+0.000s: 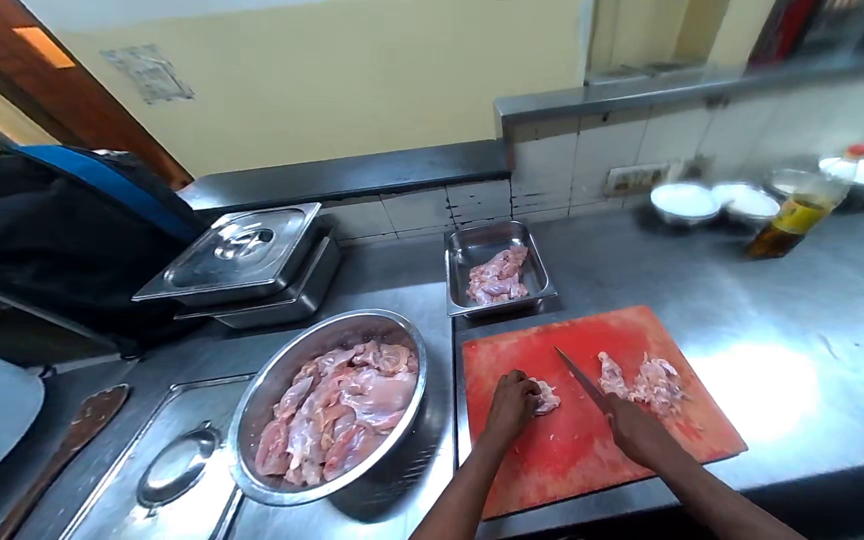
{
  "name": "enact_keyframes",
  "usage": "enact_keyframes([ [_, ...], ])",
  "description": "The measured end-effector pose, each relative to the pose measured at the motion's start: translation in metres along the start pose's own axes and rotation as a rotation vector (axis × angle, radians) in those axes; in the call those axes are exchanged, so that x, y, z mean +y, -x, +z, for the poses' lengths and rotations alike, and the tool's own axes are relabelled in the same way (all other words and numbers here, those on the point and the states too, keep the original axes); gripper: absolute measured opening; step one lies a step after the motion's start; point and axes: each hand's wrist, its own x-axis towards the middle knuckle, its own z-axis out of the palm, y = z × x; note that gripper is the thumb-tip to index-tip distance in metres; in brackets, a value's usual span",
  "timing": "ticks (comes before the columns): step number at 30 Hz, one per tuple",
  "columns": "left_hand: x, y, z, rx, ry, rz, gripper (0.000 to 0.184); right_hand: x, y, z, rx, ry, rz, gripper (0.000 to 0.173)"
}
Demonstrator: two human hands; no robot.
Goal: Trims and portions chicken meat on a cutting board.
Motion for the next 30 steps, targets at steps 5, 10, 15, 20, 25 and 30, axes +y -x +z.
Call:
enact_keyframes([
  [5, 0.004, -0.002, 0.001, -0.013, -0.046, -0.007, 0.028, -0.020, 0.034, 0.011, -0.031, 0.105, -0.043, 0.039],
  [10, 0.009, -0.003, 0.000, -0.044, -0.114, -0.016, 0.029, -0.032, 0.048, 0.026, -0.032, 0.199, 0.002, 0.038],
  [15, 0.011, 0.002, 0.001, -0.030, -0.086, 0.001, 0.029, -0.038, 0.039, 0.027, -0.060, 0.188, 0.040, 0.038],
  [20, 0.009, 0.004, 0.001, -0.018, -0.062, 0.020, 0.028, -0.060, 0.009, 0.024, -0.043, 0.144, 0.015, 0.041],
  [25, 0.006, 0.005, 0.000, -0.014, -0.056, 0.018, 0.028, -0.054, 0.004, 0.025, -0.024, 0.112, -0.018, 0.041],
  [30, 0.004, 0.007, -0.001, -0.011, -0.035, 0.012, 0.028, -0.016, 0.020, 0.027, -0.035, 0.087, 0.005, 0.041],
])
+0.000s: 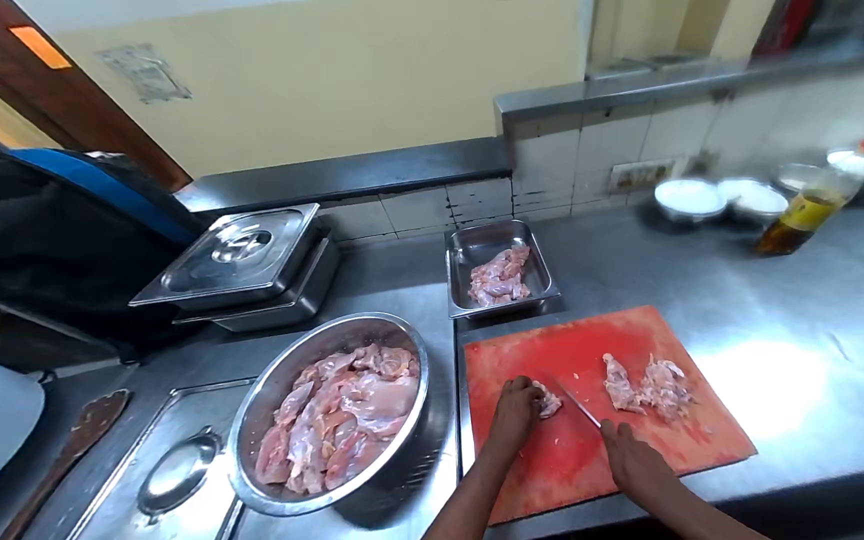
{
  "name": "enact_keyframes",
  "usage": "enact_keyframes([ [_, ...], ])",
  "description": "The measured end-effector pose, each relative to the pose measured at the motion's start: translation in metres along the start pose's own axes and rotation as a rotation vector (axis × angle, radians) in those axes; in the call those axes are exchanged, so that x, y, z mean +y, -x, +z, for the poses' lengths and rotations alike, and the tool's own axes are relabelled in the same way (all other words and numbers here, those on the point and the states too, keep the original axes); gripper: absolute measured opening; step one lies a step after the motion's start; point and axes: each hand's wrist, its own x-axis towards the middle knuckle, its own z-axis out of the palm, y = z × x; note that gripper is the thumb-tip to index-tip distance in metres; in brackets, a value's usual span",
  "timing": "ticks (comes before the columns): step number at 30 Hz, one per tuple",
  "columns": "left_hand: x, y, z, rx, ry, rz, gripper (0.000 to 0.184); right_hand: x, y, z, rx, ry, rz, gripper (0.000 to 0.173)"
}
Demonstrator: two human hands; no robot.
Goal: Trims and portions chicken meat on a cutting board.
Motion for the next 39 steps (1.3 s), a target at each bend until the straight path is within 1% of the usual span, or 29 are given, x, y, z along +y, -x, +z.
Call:
enact_keyframes([
  [3, -0.001, 0.000, 0.002, 0.003, -0.008, 0.012, 0.028, 0.003, -0.016, -0.013, -0.009, -0.077, 0.013, 0.044],
  [6, -0.006, 0.000, 0.003, 0.010, 0.018, 0.038, 0.028, 0.007, -0.020, -0.028, -0.006, -0.173, 0.050, 0.049],
  [9, -0.018, -0.004, -0.003, 0.004, 0.215, 0.038, 0.029, 0.017, -0.007, -0.023, 0.047, -0.281, 0.065, 0.048],
  [11, -0.024, -0.010, -0.011, -0.009, 0.395, -0.031, 0.033, 0.023, -0.004, -0.013, 0.011, -0.326, 0.069, 0.049],
  [12, -0.024, -0.012, -0.013, -0.004, 0.431, -0.070, 0.035, 0.027, -0.004, -0.007, -0.001, -0.347, 0.065, 0.049],
  [14, -0.019, -0.016, -0.016, 0.003, 0.332, -0.076, 0.038, 0.024, 0.001, -0.008, 0.052, -0.371, 0.048, 0.048],
  [16, -0.012, -0.016, -0.009, -0.007, 0.172, -0.007, 0.040, 0.018, 0.012, -0.013, 0.072, -0.353, 0.018, 0.048],
  [18, -0.006, -0.017, -0.004, -0.031, 0.052, 0.000, 0.044, 0.015, 0.016, -0.008, 0.029, -0.333, -0.004, 0.044],
  [21, 0.003, -0.022, -0.010, -0.136, -0.042, -0.057, 0.058, 0.018, 0.012, 0.002, -0.056, -0.382, 0.006, 0.044],
  [23, 0.008, -0.026, -0.012, -0.231, -0.093, -0.088, 0.058, 0.025, 0.007, 0.004, -0.109, -0.425, 0.023, 0.045],
  [26, 0.013, -0.026, -0.015, -0.329, -0.139, -0.063, 0.051, 0.031, -0.001, -0.007, -0.058, -0.467, 0.103, 0.049],
  [28, 0.017, -0.021, -0.018, -0.311, -0.098, -0.020, 0.045, 0.039, -0.004, -0.010, -0.008, -0.533, 0.104, 0.048],
  [31, 0.026, -0.012, -0.025, -0.242, 0.017, -0.030, 0.040, 0.042, 0.007, -0.006, -0.012, -0.754, 0.034, 0.045],
  [32, 0.031, -0.007, -0.027, -0.185, 0.079, -0.041, 0.039, 0.041, 0.012, -0.003, -0.011, -0.824, 0.021, 0.044],
  [35, 0.042, 0.011, -0.025, 0.077, 0.339, -0.131, 0.039, 0.040, 0.022, 0.007, -0.008, -0.977, 0.007, 0.040],
  [36, 0.038, 0.018, -0.021, 0.101, 0.386, -0.178, 0.041, 0.041, 0.025, 0.010, -0.003, -1.008, 0.010, 0.040],
  [37, 0.029, 0.027, -0.018, 0.061, 0.388, -0.235, 0.046, 0.042, 0.028, 0.013, 0.002, -1.035, 0.019, 0.038],
  [39, 0.007, 0.048, -0.013, -0.104, 0.280, -0.356, 0.054, 0.048, 0.034, 0.019, 0.007, -1.068, 0.037, 0.033],
])
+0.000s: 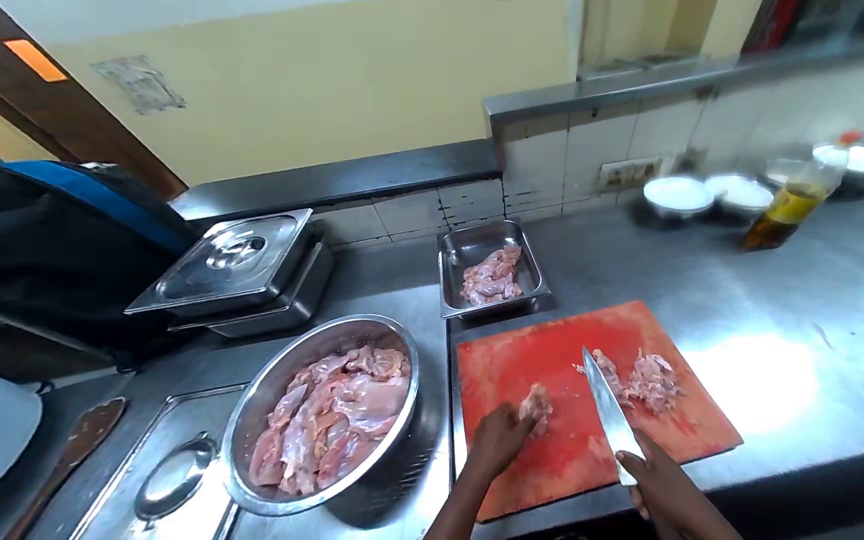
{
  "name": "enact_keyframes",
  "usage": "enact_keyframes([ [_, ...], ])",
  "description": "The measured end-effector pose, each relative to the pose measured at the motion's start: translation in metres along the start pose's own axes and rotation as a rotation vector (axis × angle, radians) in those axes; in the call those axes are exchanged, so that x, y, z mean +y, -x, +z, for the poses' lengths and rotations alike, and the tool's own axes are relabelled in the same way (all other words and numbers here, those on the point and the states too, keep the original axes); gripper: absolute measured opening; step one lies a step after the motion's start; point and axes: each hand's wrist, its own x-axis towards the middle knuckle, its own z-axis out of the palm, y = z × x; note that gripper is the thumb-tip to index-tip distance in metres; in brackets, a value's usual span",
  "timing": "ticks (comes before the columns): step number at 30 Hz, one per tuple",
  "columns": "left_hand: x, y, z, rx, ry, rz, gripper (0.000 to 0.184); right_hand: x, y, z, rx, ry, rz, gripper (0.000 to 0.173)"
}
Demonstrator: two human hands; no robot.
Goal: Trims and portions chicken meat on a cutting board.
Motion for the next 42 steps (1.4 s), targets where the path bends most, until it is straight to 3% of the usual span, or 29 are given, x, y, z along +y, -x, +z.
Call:
enact_keyframes([
  [4, -0.024, 0.004, -0.006, 0.010, -0.200, -0.073, 0.047, 0.011, 0.006, 0.000, 0.004, -0.023, 0.029, 0.033],
  [7, -0.010, -0.018, -0.002, 0.101, -0.263, 0.188, 0.044, 0.010, 0.008, 0.007, -0.026, 0.007, 0.044, 0.037],
  [10, -0.003, -0.043, 0.006, 0.073, -0.401, 0.370, 0.038, 0.013, 0.009, 0.018, -0.087, 0.129, 0.050, 0.038],
  [13, 0.005, -0.035, -0.001, -0.031, -0.398, 0.264, 0.037, 0.017, 0.009, 0.027, -0.168, 0.313, 0.047, 0.038],
  [16, 0.003, -0.026, -0.003, -0.006, -0.336, 0.119, 0.040, 0.010, 0.010, 0.036, -0.197, 0.422, 0.049, 0.038],
  [19, -0.002, -0.026, 0.003, 0.054, -0.352, 0.138, 0.041, 0.006, 0.003, 0.043, -0.259, 0.410, 0.065, 0.037],
  [22, -0.004, -0.025, 0.005, 0.087, -0.370, 0.133, 0.042, 0.006, -0.010, 0.040, -0.180, 0.359, 0.104, 0.037],
  [25, -0.011, -0.023, 0.009, 0.171, -0.313, 0.178, 0.043, -0.003, -0.008, 0.036, -0.127, 0.376, 0.096, 0.039],
  [28, -0.027, -0.027, 0.018, 0.246, -0.233, 0.414, 0.034, -0.003, 0.005, 0.044, -0.204, 0.416, 0.080, 0.040],
  [30, -0.032, -0.030, 0.020, 0.189, -0.260, 0.526, 0.028, 0.005, 0.003, 0.046, -0.208, 0.421, 0.103, 0.038],
  [34, -0.028, -0.026, 0.014, 0.114, -0.289, 0.476, 0.028, 0.006, -0.006, 0.036, -0.047, 0.405, 0.122, 0.040],
  [38, -0.031, -0.026, 0.016, 0.136, -0.275, 0.503, 0.031, -0.005, 0.013, 0.043, -0.118, 0.603, 0.045, 0.038],
  [42, -0.022, -0.024, 0.012, 0.042, -0.381, 0.482, 0.031, -0.007, 0.033, 0.057, -0.116, 0.760, -0.017, 0.039],
])
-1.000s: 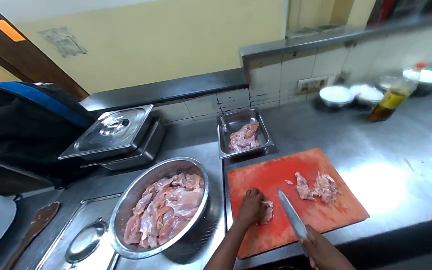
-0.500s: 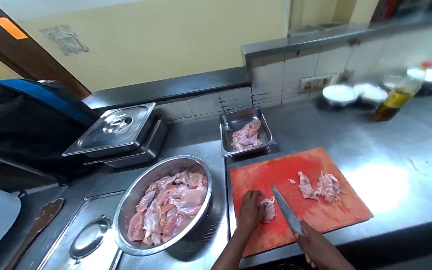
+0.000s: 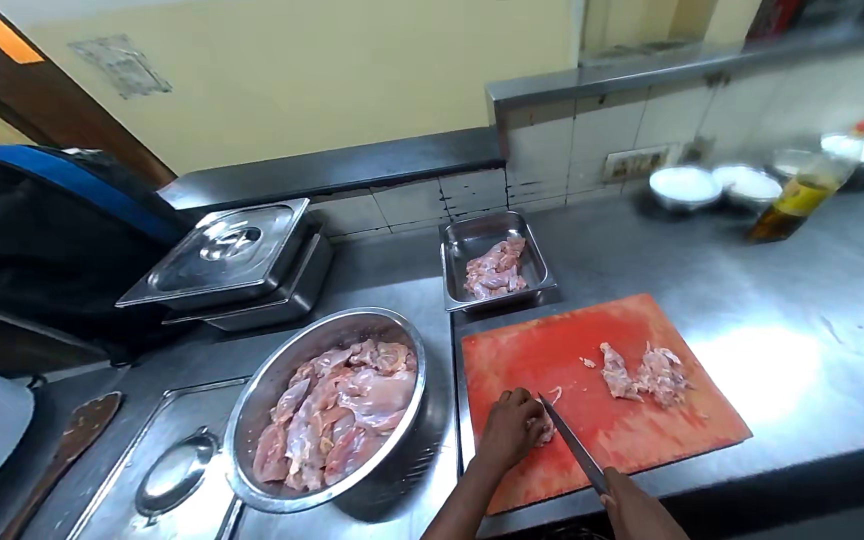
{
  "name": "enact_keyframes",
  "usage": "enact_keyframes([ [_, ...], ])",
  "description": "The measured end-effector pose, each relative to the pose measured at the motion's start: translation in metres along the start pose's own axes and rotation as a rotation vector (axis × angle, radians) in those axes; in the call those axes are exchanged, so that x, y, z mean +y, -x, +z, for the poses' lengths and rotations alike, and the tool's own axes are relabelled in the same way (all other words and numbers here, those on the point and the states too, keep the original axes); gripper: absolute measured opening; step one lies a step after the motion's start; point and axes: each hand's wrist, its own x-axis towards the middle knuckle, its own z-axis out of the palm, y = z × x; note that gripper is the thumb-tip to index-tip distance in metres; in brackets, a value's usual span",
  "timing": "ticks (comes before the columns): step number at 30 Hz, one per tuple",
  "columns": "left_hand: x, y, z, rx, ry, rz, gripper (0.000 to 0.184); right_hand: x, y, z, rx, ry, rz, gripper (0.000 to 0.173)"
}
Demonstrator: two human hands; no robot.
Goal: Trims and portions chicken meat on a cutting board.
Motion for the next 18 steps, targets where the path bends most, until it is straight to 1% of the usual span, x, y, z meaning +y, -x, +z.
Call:
enact_keyframes([
  [3, 0.009, -0.004, -0.010, -0.102, -0.012, -0.060, 0.029, -0.010, 0.008, 0.002, -0.007, 0.091, 0.053, 0.038],
  [7, 0.015, -0.004, -0.013, -0.112, 0.009, -0.072, 0.029, -0.024, 0.007, 0.005, -0.034, 0.147, 0.115, 0.038],
  [10, 0.022, -0.004, -0.014, -0.127, -0.008, -0.098, 0.030, -0.033, -0.005, 0.004, -0.051, 0.163, 0.143, 0.040],
  [15, 0.017, -0.006, -0.012, -0.095, -0.010, -0.052, 0.029, -0.050, -0.049, -0.009, -0.008, 0.173, 0.045, 0.041],
  [18, 0.020, -0.005, -0.013, -0.114, -0.013, -0.064, 0.029, -0.065, -0.070, -0.017, 0.038, 0.149, -0.012, 0.041],
])
